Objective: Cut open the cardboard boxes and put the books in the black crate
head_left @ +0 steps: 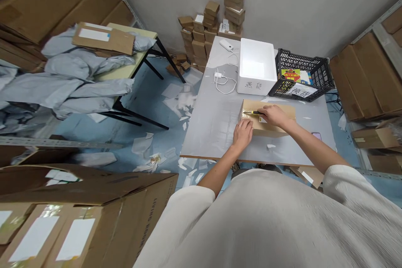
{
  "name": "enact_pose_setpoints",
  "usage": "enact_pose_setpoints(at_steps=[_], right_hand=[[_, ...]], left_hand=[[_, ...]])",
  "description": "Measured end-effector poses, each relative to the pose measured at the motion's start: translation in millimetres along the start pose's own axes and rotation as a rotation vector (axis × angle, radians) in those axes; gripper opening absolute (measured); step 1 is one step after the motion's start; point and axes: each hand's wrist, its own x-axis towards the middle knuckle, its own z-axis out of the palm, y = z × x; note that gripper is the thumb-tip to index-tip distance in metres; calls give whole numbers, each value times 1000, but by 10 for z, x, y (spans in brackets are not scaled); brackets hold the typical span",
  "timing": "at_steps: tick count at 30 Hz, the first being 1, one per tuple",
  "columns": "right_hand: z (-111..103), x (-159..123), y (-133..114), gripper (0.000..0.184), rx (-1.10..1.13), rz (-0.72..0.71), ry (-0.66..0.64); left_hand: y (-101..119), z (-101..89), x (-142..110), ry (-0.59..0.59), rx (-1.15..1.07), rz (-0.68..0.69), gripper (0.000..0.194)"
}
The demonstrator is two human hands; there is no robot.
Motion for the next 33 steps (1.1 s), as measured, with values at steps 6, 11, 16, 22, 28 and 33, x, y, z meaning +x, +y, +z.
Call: enact_pose_setpoints(at_steps=[6,11,16,22,28,33], right_hand=[[61,-34,86,40,-27,13,-4],[74,-51,141,40,-62,-7,-12],[47,-91,164,39,-96,-7,-19],[80,-142,235,39,-105,-18,-12],[166,-234,404,36,-82,-5,-14],[199,-326,521,36,-76,2,-20]], left_hand=[[31,-24,11,7,8,-6,37],[66,-15,35,16,46,-24,34],[118,-6,56,8,111,-65,33],[224,1,96,-29,213,-162,37],[259,11,126,-67,239,-233,42],[287,-10,141,-101,256,-273,47]])
